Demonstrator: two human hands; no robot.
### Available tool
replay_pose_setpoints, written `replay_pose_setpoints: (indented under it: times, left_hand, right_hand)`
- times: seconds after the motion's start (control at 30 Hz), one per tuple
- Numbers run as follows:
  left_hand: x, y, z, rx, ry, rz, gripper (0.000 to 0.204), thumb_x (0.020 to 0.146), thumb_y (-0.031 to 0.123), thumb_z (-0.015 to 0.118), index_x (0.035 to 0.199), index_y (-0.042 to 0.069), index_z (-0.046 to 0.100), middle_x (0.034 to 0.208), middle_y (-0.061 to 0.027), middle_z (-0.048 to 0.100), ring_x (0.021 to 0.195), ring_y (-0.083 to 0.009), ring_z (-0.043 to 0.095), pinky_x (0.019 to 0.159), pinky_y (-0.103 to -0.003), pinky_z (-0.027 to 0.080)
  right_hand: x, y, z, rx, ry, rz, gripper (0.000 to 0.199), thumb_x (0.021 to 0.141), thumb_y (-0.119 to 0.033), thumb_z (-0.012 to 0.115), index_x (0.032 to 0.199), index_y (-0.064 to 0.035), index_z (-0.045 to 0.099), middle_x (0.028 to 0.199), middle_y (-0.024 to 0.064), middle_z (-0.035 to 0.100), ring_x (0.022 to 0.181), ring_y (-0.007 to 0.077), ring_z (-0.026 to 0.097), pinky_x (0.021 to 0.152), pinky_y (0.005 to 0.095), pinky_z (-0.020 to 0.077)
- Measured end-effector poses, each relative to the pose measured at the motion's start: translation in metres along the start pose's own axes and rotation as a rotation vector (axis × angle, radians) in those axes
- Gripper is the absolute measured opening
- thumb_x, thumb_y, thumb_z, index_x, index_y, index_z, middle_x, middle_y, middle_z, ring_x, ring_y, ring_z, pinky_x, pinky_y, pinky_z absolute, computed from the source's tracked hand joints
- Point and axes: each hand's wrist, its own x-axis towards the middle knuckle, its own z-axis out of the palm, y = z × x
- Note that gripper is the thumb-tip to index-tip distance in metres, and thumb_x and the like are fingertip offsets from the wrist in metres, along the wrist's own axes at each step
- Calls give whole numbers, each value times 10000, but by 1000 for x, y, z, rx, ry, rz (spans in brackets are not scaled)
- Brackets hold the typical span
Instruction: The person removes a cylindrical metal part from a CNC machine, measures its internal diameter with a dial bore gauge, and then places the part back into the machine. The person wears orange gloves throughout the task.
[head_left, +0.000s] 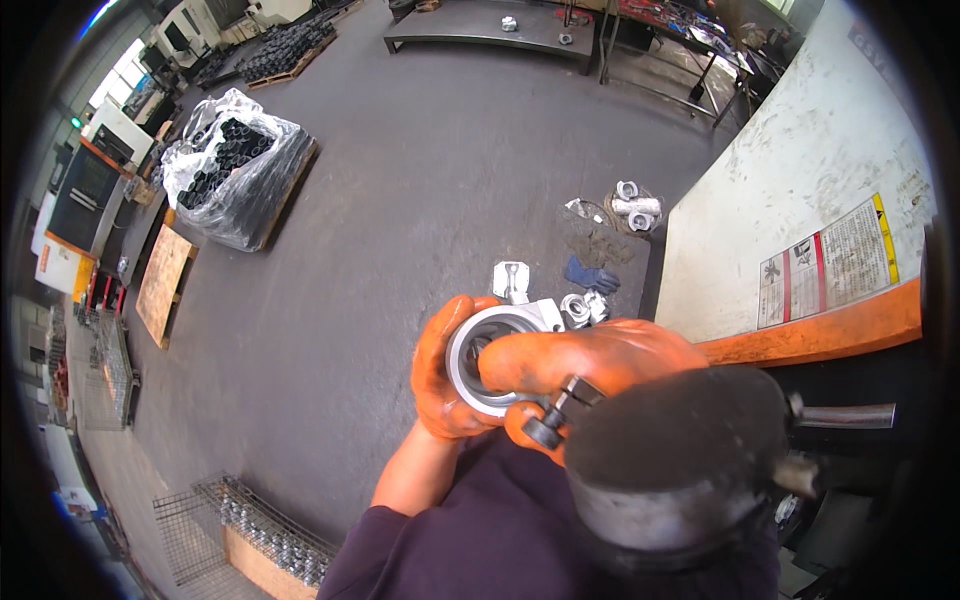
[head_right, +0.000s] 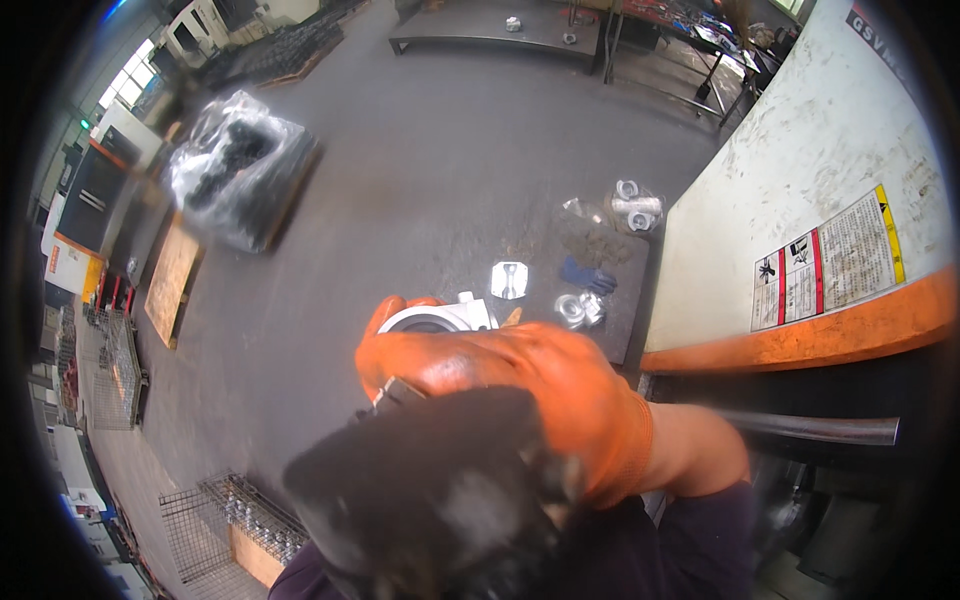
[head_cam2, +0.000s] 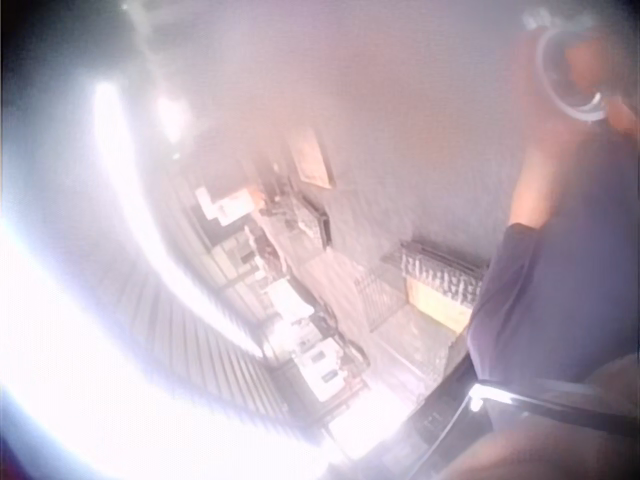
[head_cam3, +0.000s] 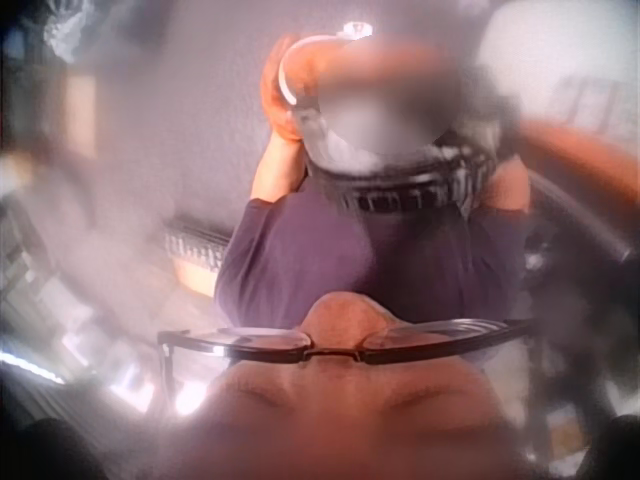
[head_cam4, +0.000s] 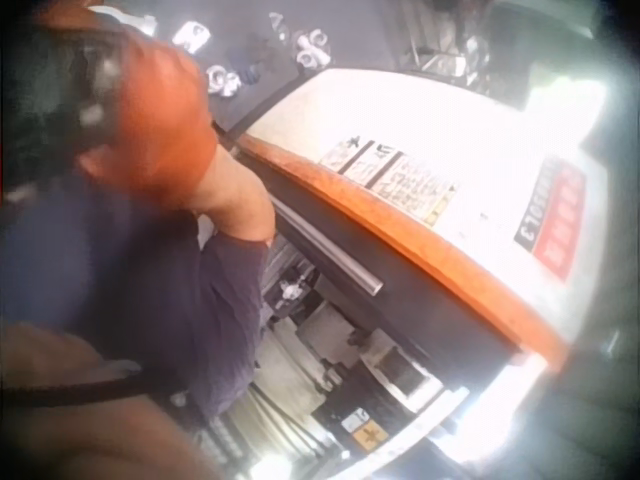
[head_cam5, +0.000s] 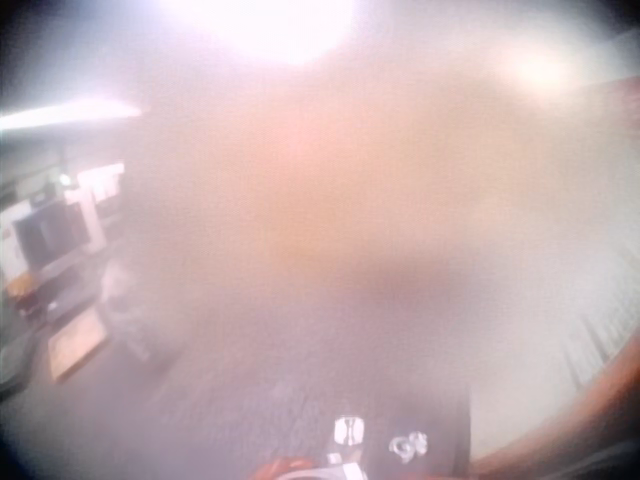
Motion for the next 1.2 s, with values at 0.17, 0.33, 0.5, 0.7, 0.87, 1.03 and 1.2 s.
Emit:
replay_pose_setpoints:
  times: [0.17, 0.33, 0.5, 0.7, 0.87, 1.03, 1.2]
  left_hand:
    - [15, 10, 17, -36, -64, 64, 1122, 684, 478, 940, 1504, -49, 384, 1409, -155, 560, 1286, -275, 559, 1079, -416, 452]
    - [8, 19, 39, -17, 52, 52, 1120, 719, 507, 913, 1521, -41, 357, 1420, -126, 543, 1294, -234, 540, 1099, -387, 423]
    - [-1, 14, 34, 18, 38, -47, 1104, 736, 549, 882, 1496, -53, 353, 1441, -99, 501, 1334, -216, 487, 1126, -388, 390]
    - [-1, 13, 39, -30, 40, -45, 1057, 760, 500, 868, 1507, -37, 347, 1450, -98, 492, 1340, -214, 485, 1136, -387, 377]
    - [1, 11, 48, -9, 63, -24, 1033, 754, 526, 869, 1479, -31, 389, 1373, -85, 552, 1264, -197, 538, 1087, -364, 419]
    - [0, 9, 44, -19, 36, -59, 1071, 754, 511, 872, 1511, -30, 343, 1455, -87, 490, 1341, -204, 482, 1132, -378, 378]
    - [-1, 7, 46, -28, 57, -59, 1063, 749, 509, 880, 1503, -28, 357, 1432, -82, 510, 1317, -196, 502, 1115, -366, 393]
  right_hand:
    - [-1, 20, 17, 51, 230, -64, 296, 900, -155, 688, 1180, -63, 657, 932, 116, 687, 792, 328, 675, 681, 424, 521]
    - [36, 21, 8, 206, 142, 219, 257, 983, -264, 598, 1114, -60, 686, 948, 126, 700, 859, 282, 678, 767, 368, 535]
    - [34, 21, 5, 422, 195, 397, 298, 978, -239, 657, 1143, 8, 671, 927, 64, 707, 859, 112, 663, 782, 285, 532]
    - [27, 19, 4, 323, 189, 355, 296, 971, -238, 661, 1137, 6, 675, 917, 79, 713, 858, 113, 666, 771, 286, 532]
    - [20, 22, 3, 240, 203, 312, 282, 967, -248, 658, 1102, -4, 694, 955, 108, 726, 883, 153, 703, 796, 309, 548]
    - [18, 26, 3, 220, 197, 312, 281, 961, -245, 660, 1099, -3, 695, 985, 121, 733, 906, 178, 721, 811, 321, 558]
    - [20, 25, 2, 258, 206, 321, 305, 955, -243, 672, 1130, 6, 685, 973, 123, 735, 909, 177, 719, 810, 316, 556]
